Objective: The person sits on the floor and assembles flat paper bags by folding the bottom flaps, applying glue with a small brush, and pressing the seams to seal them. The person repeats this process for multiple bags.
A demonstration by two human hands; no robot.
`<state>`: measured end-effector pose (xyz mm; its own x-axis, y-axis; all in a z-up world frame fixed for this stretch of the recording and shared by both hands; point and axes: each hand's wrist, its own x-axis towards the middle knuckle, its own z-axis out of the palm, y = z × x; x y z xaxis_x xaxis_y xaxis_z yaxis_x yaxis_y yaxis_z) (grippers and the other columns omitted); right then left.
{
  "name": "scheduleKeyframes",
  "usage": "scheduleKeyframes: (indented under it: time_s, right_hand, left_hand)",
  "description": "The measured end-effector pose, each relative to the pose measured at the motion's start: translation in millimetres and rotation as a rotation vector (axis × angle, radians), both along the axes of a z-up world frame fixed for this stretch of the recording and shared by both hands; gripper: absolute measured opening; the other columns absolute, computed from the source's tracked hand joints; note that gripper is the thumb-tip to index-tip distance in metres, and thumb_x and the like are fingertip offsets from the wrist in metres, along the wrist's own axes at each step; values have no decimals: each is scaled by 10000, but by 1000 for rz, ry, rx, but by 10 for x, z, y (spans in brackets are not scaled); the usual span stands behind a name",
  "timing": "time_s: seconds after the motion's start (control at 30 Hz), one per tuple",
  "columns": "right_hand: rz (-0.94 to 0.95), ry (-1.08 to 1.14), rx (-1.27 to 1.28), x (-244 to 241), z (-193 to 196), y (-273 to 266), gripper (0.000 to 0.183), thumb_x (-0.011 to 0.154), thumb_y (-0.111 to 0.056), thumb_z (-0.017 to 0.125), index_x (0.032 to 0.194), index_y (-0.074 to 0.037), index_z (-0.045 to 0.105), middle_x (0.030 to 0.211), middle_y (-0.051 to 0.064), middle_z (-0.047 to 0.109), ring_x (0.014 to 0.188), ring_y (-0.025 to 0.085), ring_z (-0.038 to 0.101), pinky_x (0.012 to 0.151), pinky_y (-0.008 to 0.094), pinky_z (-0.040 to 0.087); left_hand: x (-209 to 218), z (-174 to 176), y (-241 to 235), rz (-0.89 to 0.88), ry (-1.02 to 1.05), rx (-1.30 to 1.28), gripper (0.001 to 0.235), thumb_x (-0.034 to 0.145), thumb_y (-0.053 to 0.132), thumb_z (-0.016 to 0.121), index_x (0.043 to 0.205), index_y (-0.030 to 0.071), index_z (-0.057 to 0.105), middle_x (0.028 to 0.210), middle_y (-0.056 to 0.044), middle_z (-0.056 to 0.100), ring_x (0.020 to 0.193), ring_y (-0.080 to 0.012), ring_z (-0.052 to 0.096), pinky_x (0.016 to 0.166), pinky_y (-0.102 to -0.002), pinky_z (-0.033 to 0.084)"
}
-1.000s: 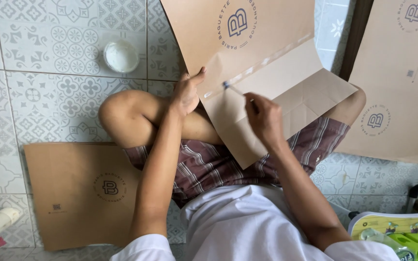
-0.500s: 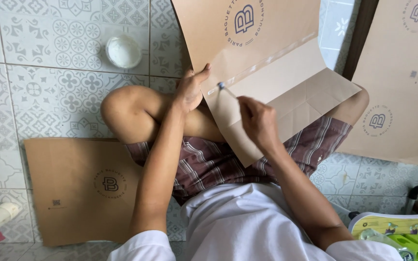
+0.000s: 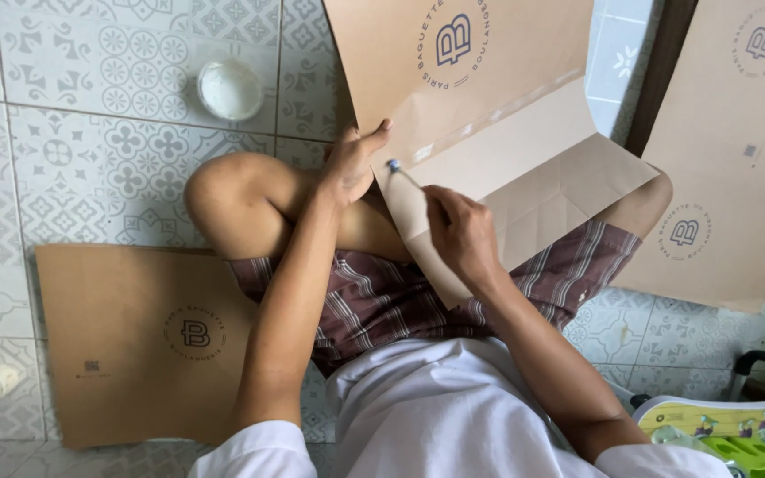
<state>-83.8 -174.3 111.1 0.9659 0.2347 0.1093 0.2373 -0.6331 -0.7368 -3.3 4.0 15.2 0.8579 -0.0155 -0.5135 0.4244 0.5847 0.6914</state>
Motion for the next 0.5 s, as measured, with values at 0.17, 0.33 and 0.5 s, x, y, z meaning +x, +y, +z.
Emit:
scheduleKeyframes:
  time_s: [0.17, 0.33, 0.5]
  right_hand:
    - [-20, -18, -13, 42, 44, 22, 162, 962, 21, 625, 1038, 23, 768, 740, 195, 727, 641, 347, 738, 482, 377, 560]
    - [-11, -4, -4, -79, -93, 35, 149, 939, 16, 644, 1012, 25, 773, 712, 217, 715, 622, 391, 723, 443, 436, 525]
    - [-78, 11, 0, 62, 6, -117, 158, 978, 41, 617, 1029, 46, 766, 691, 185, 700, 573, 260, 701, 443, 324, 513]
  left_hand:
    - [47, -85, 52, -22, 3, -5, 409, 903, 201, 818, 1252, 58, 659, 1006, -99, 733, 931, -229, 749, 919, -449, 599]
    - [37, -130, 27, -7, 6, -15, 412, 893, 203, 834, 1249, 75, 672, 1026, -85, 737, 965, -233, 747, 947, -451, 590]
    - [18, -190, 53, -3, 25, -7, 397, 899, 194, 827, 1247, 86, 670, 1031, -102, 746, 958, -219, 744, 967, -452, 585]
